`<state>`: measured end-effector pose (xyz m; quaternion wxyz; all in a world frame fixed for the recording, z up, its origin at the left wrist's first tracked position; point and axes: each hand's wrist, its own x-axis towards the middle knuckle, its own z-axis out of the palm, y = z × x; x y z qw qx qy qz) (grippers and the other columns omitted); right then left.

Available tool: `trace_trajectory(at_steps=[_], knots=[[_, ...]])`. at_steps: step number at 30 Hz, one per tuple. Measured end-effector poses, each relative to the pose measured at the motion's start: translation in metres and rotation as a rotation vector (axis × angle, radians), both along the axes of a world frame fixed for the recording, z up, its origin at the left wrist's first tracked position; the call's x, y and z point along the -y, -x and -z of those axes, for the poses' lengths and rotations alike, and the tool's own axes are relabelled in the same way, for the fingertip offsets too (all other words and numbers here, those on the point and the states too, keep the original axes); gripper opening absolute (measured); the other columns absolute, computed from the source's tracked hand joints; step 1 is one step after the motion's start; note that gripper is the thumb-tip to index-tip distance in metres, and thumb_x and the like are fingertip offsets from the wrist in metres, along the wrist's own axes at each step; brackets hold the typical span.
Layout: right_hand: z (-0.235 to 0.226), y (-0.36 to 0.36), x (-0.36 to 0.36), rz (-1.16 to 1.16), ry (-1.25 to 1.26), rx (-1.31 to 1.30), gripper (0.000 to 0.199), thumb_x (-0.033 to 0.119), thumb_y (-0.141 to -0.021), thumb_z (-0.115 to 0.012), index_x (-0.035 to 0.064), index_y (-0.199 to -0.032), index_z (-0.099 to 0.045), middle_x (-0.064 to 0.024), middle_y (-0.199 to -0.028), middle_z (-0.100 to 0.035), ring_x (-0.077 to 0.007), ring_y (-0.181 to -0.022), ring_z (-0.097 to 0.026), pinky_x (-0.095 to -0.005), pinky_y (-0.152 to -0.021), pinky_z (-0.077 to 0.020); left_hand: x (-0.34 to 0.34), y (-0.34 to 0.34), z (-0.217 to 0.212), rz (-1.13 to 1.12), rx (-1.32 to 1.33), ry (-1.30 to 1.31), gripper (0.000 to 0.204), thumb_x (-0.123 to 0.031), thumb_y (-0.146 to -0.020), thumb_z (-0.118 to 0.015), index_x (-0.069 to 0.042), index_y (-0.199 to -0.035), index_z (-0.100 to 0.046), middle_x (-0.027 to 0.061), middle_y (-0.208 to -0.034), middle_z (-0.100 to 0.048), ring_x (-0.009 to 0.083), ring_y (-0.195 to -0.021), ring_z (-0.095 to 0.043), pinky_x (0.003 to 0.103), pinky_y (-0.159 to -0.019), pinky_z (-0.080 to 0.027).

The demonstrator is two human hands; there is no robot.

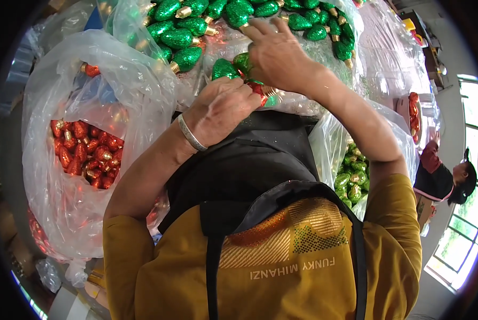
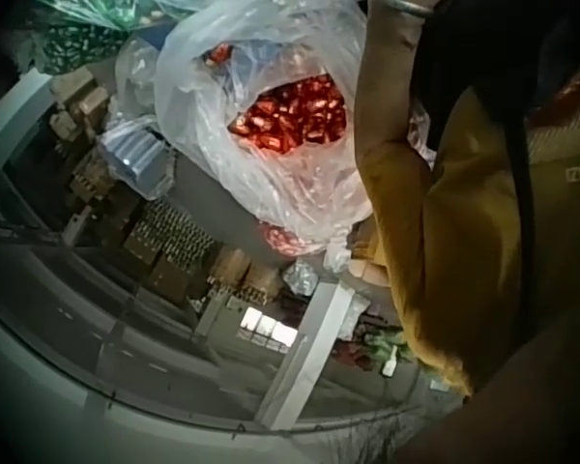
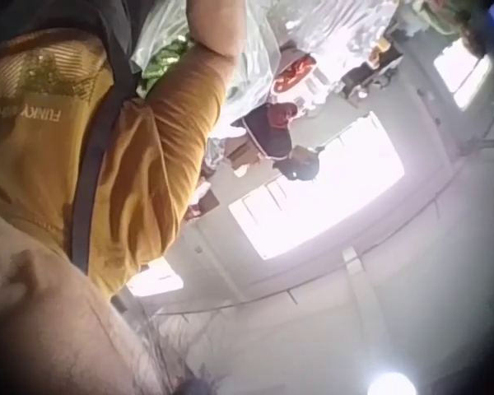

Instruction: Sorting and packing green and red plastic decorations into bags.

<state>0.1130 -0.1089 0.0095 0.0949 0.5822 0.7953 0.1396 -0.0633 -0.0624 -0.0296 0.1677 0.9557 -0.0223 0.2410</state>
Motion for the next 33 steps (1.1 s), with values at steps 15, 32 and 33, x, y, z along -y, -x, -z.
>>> trace_trajectory(at_steps=[15,32,33], knots=[[0.018,0.012,-0.056,-0.004,0.611,0.011,0.028,0.016,-0.069,-0.067,0.0009,-0.093,-0.064,-0.0123,-0.089,-0.066,-0.0298,-0.081,-0.065,-0.0406,-0.072,-0.0517,-0.003,0.001,0.017,0.036,0.172,-0.001,0.026,-0.001,-0.069,-0.056,-0.007,-0.094,-0.057,0.0082,-0.086,-0.057,0.0264,-0.08,-0.056,0.037,-0.07,-0.044],[-0.001,0.0,-0.004,0.031,0.166,-0.388,0.051,0.016,-0.068,-0.071,-0.002,-0.109,-0.046,-0.0216,-0.091,-0.055,-0.0412,-0.083,-0.056,-0.0485,-0.069,-0.0456,0.019,-0.012,0.017,-0.086,0.17,-0.098,0.007,-0.016,-0.069,-0.058,-0.011,-0.065,-0.057,0.009,-0.06,-0.057,0.0272,-0.062,-0.062,0.039,-0.054,-0.046],[-0.002,-0.003,-0.004,-0.014,0.178,-0.372,0.053,0.017,-0.067,-0.071,-0.0019,-0.11,-0.046,-0.0219,-0.093,-0.054,-0.0412,-0.084,-0.056,-0.0484,-0.069,-0.0452,0.016,-0.011,0.02,-0.076,0.078,-0.1,0.006,-0.016,-0.07,-0.058,-0.012,-0.066,-0.057,0.009,-0.061,-0.058,0.0279,-0.062,-0.062,0.039,-0.054,-0.046]])
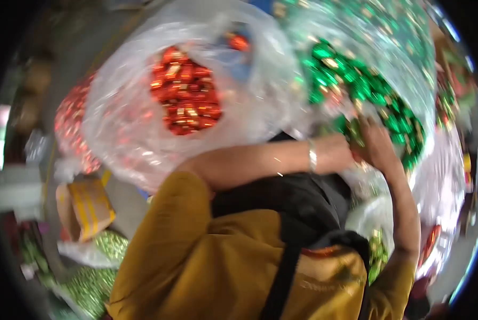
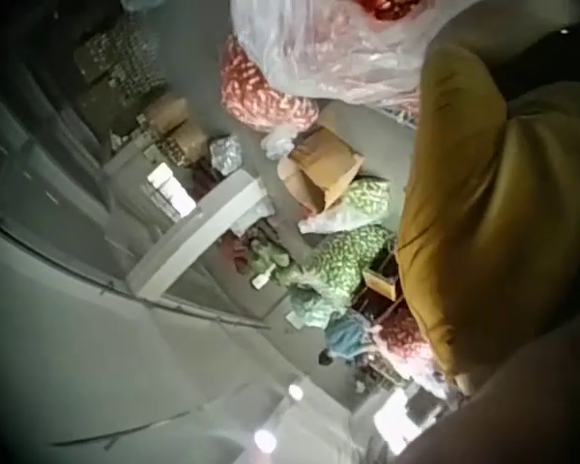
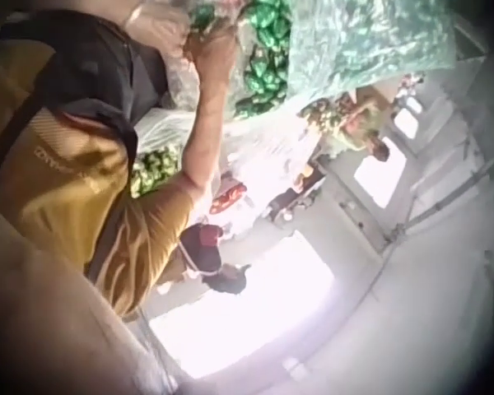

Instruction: Sorting and packing green and red plastic decorations into bags.

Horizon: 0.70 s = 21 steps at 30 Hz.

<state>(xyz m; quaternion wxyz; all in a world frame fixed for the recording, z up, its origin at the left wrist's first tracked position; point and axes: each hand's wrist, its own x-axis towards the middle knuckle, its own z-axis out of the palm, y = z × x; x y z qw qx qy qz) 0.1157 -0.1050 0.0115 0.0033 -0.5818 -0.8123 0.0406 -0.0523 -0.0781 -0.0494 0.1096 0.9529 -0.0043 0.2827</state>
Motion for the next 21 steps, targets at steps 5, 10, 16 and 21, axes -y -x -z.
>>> trace_trajectory(at_steps=[5,10,16,21], knots=[[-0.014,0.001,-0.012,-0.062,0.039,-0.251,0.053,0.015,-0.062,-0.07,-0.0038,-0.106,-0.048,-0.0211,-0.1,-0.052,-0.0411,-0.09,-0.055,-0.0458,-0.076,-0.0452,-0.022,0.015,-0.004,0.189,0.021,0.129,0.031,-0.002,-0.066,-0.058,-0.01,-0.095,-0.061,0.0085,-0.075,-0.059,0.0288,-0.07,-0.059,0.041,-0.06,-0.044],[-0.016,-0.01,-0.009,-0.029,0.148,-0.374,0.045,0.018,-0.065,-0.071,-0.0028,-0.1,-0.051,-0.0181,-0.101,-0.054,-0.0375,-0.092,-0.056,-0.0433,-0.078,-0.046,-0.018,0.008,-0.006,0.217,0.053,0.147,0.035,0.004,-0.065,-0.056,-0.004,-0.099,-0.059,0.0078,-0.076,-0.056,0.028,-0.073,-0.057,0.04,-0.063,-0.043],[0.013,-0.023,0.015,0.022,-0.235,-0.538,0.037,0.021,-0.069,-0.073,0.0006,-0.094,-0.054,-0.0143,-0.089,-0.057,-0.0309,-0.088,-0.058,-0.0401,-0.074,-0.0469,-0.015,0.001,-0.019,0.178,-0.003,0.144,0.027,0.002,-0.066,-0.055,-0.004,-0.092,-0.057,0.0097,-0.072,-0.054,0.0281,-0.073,-0.057,0.04,-0.064,-0.044],[0.001,-0.01,0.03,0.117,-0.192,-0.026,0.022,0.016,-0.07,-0.069,0.0035,-0.086,-0.059,-0.0101,-0.084,-0.061,-0.0282,-0.08,-0.062,-0.0354,-0.066,-0.0481,-0.018,-0.001,-0.029,0.089,-0.203,0.071,0.018,0.002,-0.067,-0.055,-0.004,-0.084,-0.055,0.0115,-0.072,-0.055,0.0292,-0.075,-0.057,0.04,-0.066,-0.045]])
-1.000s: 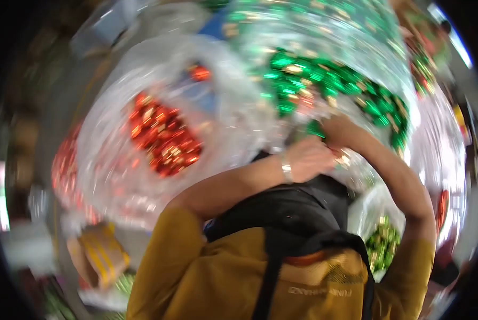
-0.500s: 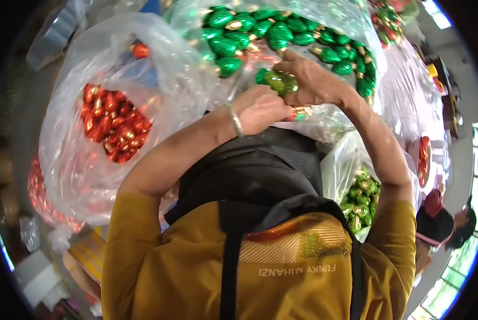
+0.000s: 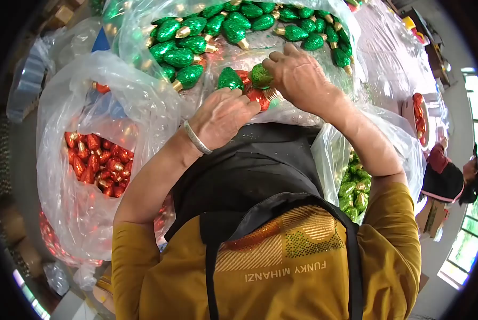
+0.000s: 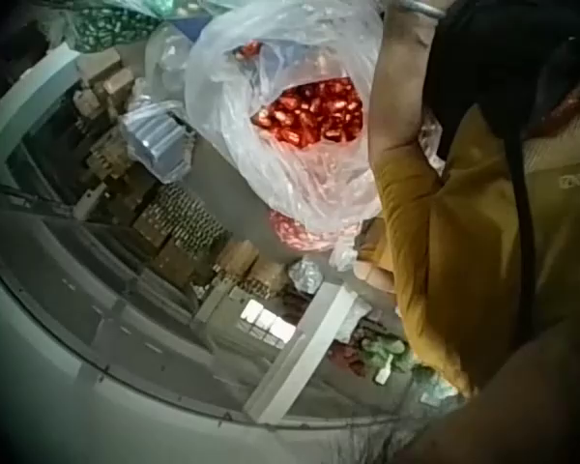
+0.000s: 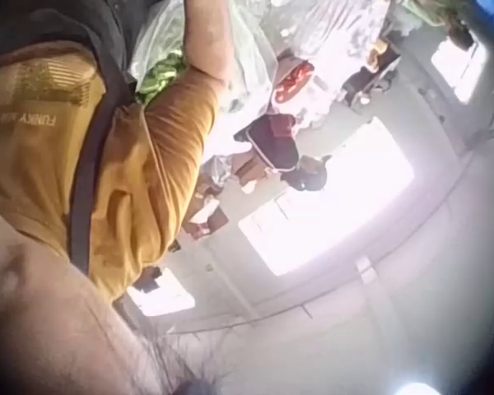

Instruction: Sorting and packing green and red plastic decorations into bags.

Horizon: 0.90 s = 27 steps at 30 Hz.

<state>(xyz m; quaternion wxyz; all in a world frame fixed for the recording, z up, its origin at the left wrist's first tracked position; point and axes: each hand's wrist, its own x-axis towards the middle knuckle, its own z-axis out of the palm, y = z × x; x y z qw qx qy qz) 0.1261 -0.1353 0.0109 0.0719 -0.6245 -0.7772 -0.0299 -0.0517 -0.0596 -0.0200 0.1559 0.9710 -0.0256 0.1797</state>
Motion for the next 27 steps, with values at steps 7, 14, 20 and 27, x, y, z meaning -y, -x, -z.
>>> trace_trajectory(at_steps=[7,14,20,27], knots=[[-0.017,0.009,0.002,0.051,0.156,0.339,0.008,0.011,-0.073,-0.063,0.0057,-0.078,-0.066,-0.0072,-0.078,-0.066,-0.0261,-0.073,-0.066,-0.0334,-0.061,-0.0509,-0.013,-0.009,0.007,0.06,-0.005,-0.06,0.016,-0.003,-0.07,-0.055,-0.007,-0.085,-0.058,0.0072,-0.067,-0.055,0.0249,-0.071,-0.057,0.036,-0.064,-0.045],[-0.025,0.002,-0.02,0.02,0.338,0.201,0.012,0.011,-0.076,-0.058,0.0028,-0.081,-0.065,-0.0125,-0.08,-0.067,-0.0275,-0.076,-0.067,-0.0372,-0.062,-0.0528,-0.017,-0.013,0.0,0.089,-0.075,0.025,0.015,0.0,-0.069,-0.056,-0.002,-0.084,-0.056,0.0139,-0.078,-0.059,0.0313,-0.076,-0.058,0.04,-0.067,-0.047],[-0.007,-0.004,-0.016,0.048,0.072,0.156,0.013,0.01,-0.075,-0.058,-0.0001,-0.08,-0.064,-0.0172,-0.078,-0.066,-0.0303,-0.074,-0.067,-0.0383,-0.062,-0.0531,-0.011,-0.014,-0.006,0.107,-0.002,0.124,0.017,-0.004,-0.077,-0.058,0.0,-0.093,-0.058,0.0162,-0.08,-0.059,0.0356,-0.078,-0.058,0.04,-0.072,-0.048],[-0.04,-0.022,-0.011,-0.011,0.073,-0.259,0.011,0.006,-0.075,-0.058,-0.0009,-0.081,-0.064,-0.0189,-0.078,-0.064,-0.0343,-0.078,-0.064,-0.0418,-0.068,-0.0498,-0.038,-0.03,-0.023,-0.041,-0.023,0.222,0.027,-0.008,-0.078,-0.063,0.003,-0.102,-0.057,0.0184,-0.09,-0.062,0.0377,-0.086,-0.058,0.041,-0.077,-0.047]])
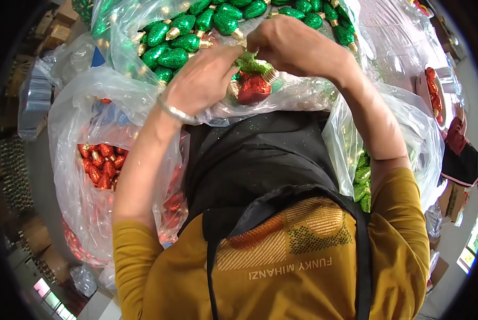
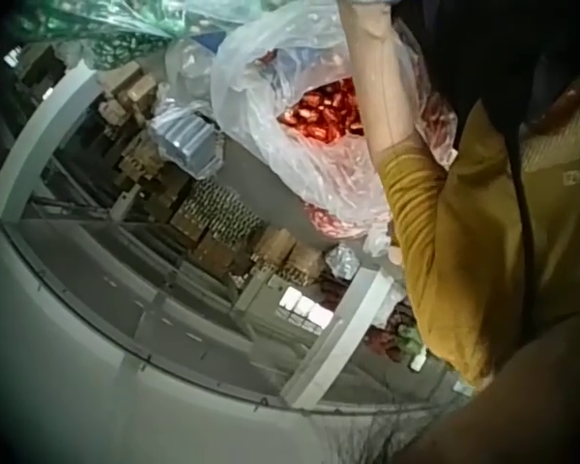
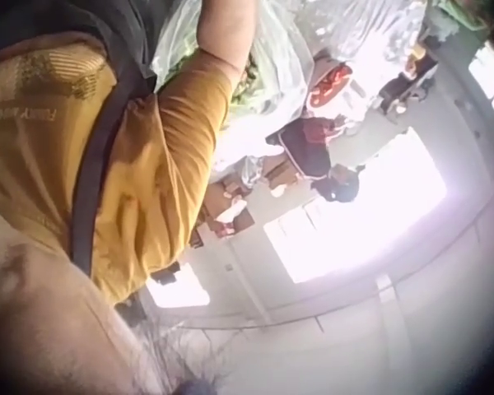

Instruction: Sorting and packing green and red plastic decorations into bags.

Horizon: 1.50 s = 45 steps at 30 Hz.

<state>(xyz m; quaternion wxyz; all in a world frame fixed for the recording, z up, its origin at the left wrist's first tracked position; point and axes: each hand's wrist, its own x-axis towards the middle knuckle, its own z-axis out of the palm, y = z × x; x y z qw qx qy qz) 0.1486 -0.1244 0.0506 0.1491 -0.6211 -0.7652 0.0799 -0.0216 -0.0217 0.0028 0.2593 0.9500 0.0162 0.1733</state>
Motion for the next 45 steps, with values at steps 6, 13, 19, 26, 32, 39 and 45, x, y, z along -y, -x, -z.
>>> trace_trajectory(at_steps=[6,13,19,26,32,39,45], knots=[[0.039,0.013,-0.015,-0.081,0.365,0.235,0.011,0.009,-0.074,-0.061,0.0018,-0.08,-0.067,-0.0162,-0.078,-0.065,-0.0326,-0.075,-0.064,-0.0395,-0.066,-0.0493,-0.015,-0.051,-0.026,0.089,-0.672,-0.094,0.057,-0.019,-0.069,-0.076,0.001,-0.116,-0.053,0.0192,-0.108,-0.06,0.0338,-0.102,-0.057,0.038,-0.086,-0.046],[0.104,0.017,-0.045,-0.117,0.159,-0.154,0.02,0.023,-0.067,-0.07,0.0061,-0.078,-0.07,-0.0165,-0.077,-0.066,-0.0332,-0.077,-0.064,-0.0432,-0.069,-0.0487,-0.041,-0.04,0.009,0.173,-0.501,-0.035,0.087,-0.022,-0.057,-0.083,-0.003,-0.132,-0.043,0.0183,-0.127,-0.052,0.0354,-0.117,-0.049,0.04,-0.099,-0.039],[0.03,0.012,0.053,-0.057,-0.022,-0.292,0.018,0.01,-0.074,-0.06,-0.0008,-0.087,-0.064,-0.02,-0.083,-0.063,-0.037,-0.081,-0.061,-0.0422,-0.067,-0.0474,-0.02,-0.033,-0.008,0.156,-0.537,-0.078,0.084,-0.012,-0.056,-0.081,-0.006,-0.131,-0.045,0.0194,-0.125,-0.052,0.0366,-0.117,-0.049,0.041,-0.098,-0.039],[0.041,-0.078,0.277,0.951,0.641,-0.176,0.031,0.019,-0.077,-0.065,0.0025,-0.103,-0.061,-0.0189,-0.085,-0.064,-0.0361,-0.077,-0.061,-0.0422,-0.069,-0.0482,-0.034,-0.024,-0.002,0.217,-0.54,-0.32,0.092,-0.013,-0.047,-0.083,-0.006,-0.131,-0.045,0.0217,-0.123,-0.05,0.0381,-0.114,-0.048,0.041,-0.093,-0.041],[0.164,-0.136,0.416,1.441,0.44,0.501,0.042,0.035,-0.084,-0.059,0.0009,-0.108,-0.053,-0.0253,-0.113,-0.053,-0.0435,-0.113,-0.045,-0.0511,-0.092,-0.0376,-0.045,-0.052,0.002,0.201,-0.605,-0.327,0.089,-0.028,-0.052,-0.083,-0.008,-0.131,-0.045,0.018,-0.113,-0.053,0.0348,-0.109,-0.05,0.041,-0.093,-0.042],[0.095,-0.126,0.335,1.416,0.048,-0.056,0.03,0.025,-0.081,-0.064,0.0016,-0.097,-0.055,-0.0187,-0.089,-0.059,-0.0374,-0.079,-0.058,-0.0416,-0.07,-0.0466,-0.008,0.053,-0.039,-0.408,0.163,0.008,0.05,-0.013,-0.079,-0.07,-0.005,-0.125,-0.054,0.0106,-0.116,-0.061,0.0242,-0.099,-0.059,0.031,-0.088,-0.045],[0.078,-0.109,0.081,0.617,-0.161,0.1,0.029,0.011,-0.077,-0.059,0.0056,-0.104,-0.05,-0.0209,-0.106,-0.052,-0.041,-0.086,-0.057,-0.0497,-0.071,-0.0448,-0.063,0.292,0.069,-1.124,-0.177,-0.12,0.029,-0.007,-0.088,-0.056,0.004,-0.115,-0.056,0.0179,-0.101,-0.063,0.0232,-0.088,-0.061,0.03,-0.081,-0.048]])
